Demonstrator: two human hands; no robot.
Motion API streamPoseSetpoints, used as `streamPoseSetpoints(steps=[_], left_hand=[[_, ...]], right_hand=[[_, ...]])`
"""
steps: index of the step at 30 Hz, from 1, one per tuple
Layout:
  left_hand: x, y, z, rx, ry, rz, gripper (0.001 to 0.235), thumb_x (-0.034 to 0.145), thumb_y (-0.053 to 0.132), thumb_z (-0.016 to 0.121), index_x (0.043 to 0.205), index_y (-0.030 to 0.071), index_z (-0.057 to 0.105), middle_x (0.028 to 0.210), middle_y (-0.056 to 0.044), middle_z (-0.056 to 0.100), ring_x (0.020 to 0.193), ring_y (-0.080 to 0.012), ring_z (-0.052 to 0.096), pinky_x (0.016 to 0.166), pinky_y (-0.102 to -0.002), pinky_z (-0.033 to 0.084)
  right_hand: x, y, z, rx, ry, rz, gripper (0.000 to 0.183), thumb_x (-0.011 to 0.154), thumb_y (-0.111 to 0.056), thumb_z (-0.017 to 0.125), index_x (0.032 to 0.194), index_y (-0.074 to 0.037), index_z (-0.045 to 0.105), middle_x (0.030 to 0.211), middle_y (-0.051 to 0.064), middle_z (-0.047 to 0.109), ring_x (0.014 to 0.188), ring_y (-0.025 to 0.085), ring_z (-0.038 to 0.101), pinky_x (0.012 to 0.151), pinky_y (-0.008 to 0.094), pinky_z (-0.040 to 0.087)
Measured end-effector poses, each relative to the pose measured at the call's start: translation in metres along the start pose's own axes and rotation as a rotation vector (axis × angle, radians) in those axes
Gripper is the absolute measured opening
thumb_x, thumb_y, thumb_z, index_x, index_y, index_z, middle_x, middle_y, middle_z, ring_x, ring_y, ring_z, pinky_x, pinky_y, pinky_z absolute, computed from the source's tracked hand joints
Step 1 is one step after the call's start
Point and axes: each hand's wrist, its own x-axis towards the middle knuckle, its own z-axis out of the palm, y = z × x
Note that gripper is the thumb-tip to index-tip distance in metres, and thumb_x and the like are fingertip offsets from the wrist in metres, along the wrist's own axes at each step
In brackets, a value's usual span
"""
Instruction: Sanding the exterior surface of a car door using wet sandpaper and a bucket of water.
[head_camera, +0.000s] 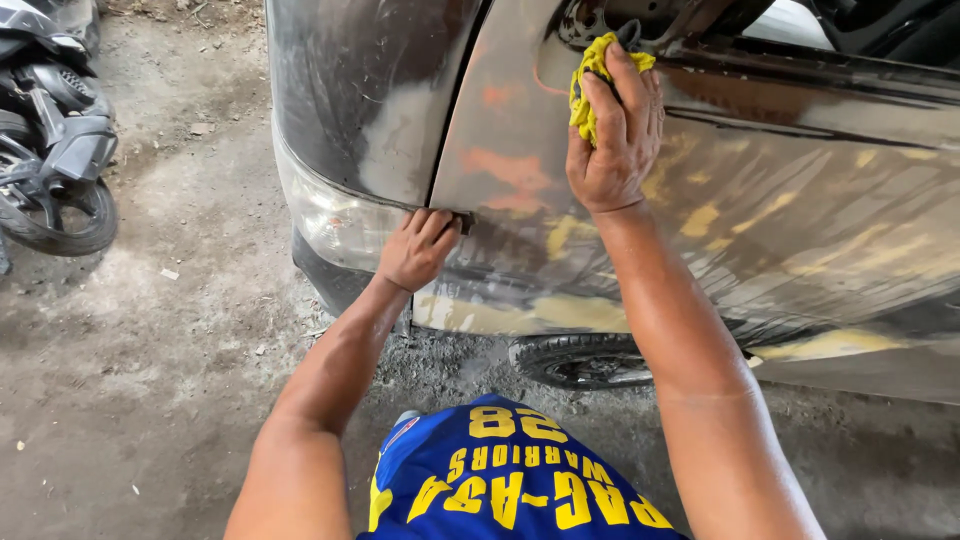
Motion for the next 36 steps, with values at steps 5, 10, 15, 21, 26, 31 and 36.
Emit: streamPoseSetpoints(steps=[5, 10, 15, 21, 26, 31, 36], left_hand=[[0.092, -0.013, -0.03, 0.075, 0.079, 0.061, 0.024, 0.09, 0.013, 0.062, 0.113, 0.008, 0.066, 0.115, -0.009, 0.059, 0.098, -0.0281, 0.057, 0.082, -0.041, 0.047], [0.17, -0.008, -0.06, 0.054, 0.229, 0.052, 0.026, 0.095, 0.012, 0.066, 0.121, 0.008, 0.066, 0.121, -0.006, 0.058, 0.105, -0.0281, 0.057, 0.088, -0.042, 0.048], [0.031, 0.001, 0.03, 0.015, -0.015, 0.198, 0.029, 0.087, 0.016, 0.064, 0.115, 0.011, 0.067, 0.12, -0.009, 0.06, 0.11, -0.0282, 0.059, 0.09, -0.042, 0.049], [-0.019, 0.016, 0.031, -0.049, -0.25, 0.13, 0.028, 0.086, 0.017, 0.06, 0.112, 0.007, 0.067, 0.111, -0.008, 0.061, 0.105, -0.0253, 0.059, 0.087, -0.039, 0.048], [-0.052, 0.017, 0.033, -0.09, -0.338, 0.09, 0.027, 0.084, 0.016, 0.059, 0.108, 0.008, 0.066, 0.107, -0.007, 0.06, 0.101, -0.0248, 0.059, 0.083, -0.039, 0.048], [-0.085, 0.01, 0.026, -0.116, -0.426, -0.012, 0.022, 0.085, 0.013, 0.06, 0.106, 0.01, 0.067, 0.102, -0.006, 0.061, 0.098, -0.0242, 0.06, 0.083, -0.039, 0.048], [-0.005, 0.001, -0.028, -0.07, -0.097, -0.047, 0.023, 0.09, 0.008, 0.063, 0.112, 0.008, 0.069, 0.11, -0.006, 0.063, 0.098, -0.0236, 0.06, 0.081, -0.038, 0.047]], right_hand=[[-0.002, -0.001, 0.002, -0.032, 0.028, 0.013, 0.038, 0.102, -0.006, 0.07, 0.138, -0.01, 0.06, 0.153, 0.014, 0.052, 0.14, 0.039, 0.053, 0.124, 0.055, 0.039], [0.003, 0.0, -0.012, -0.013, -0.062, -0.003, 0.047, 0.096, -0.002, 0.072, 0.141, -0.011, 0.058, 0.155, 0.013, 0.051, 0.142, 0.038, 0.052, 0.124, 0.054, 0.04], [0.012, -0.001, -0.015, 0.0, -0.086, -0.022, 0.049, 0.098, -0.001, 0.075, 0.141, -0.011, 0.057, 0.156, 0.012, 0.051, 0.142, 0.038, 0.053, 0.126, 0.052, 0.04], [0.036, -0.031, 0.017, -0.015, -0.284, -0.056, 0.055, 0.089, -0.034, 0.078, 0.135, -0.009, 0.059, 0.154, 0.016, 0.05, 0.136, 0.036, 0.055, 0.12, 0.054, 0.042], [-0.041, -0.064, 0.058, 0.111, -0.616, -0.357, 0.037, 0.106, -0.015, 0.054, 0.142, -0.008, 0.055, 0.164, 0.014, 0.039, 0.142, 0.036, 0.047, 0.117, 0.053, 0.042], [-0.139, -0.065, 0.073, 0.34, -0.992, -0.541, 0.046, 0.098, -0.014, 0.049, 0.145, -0.012, 0.044, 0.165, 0.005, 0.038, 0.151, 0.027, 0.036, 0.126, 0.054, 0.032], [-0.024, -0.035, 0.018, 0.026, -0.725, -0.29, 0.045, 0.107, -0.018, 0.055, 0.151, -0.017, 0.052, 0.161, 0.006, 0.045, 0.145, 0.027, 0.044, 0.118, 0.051, 0.031]])
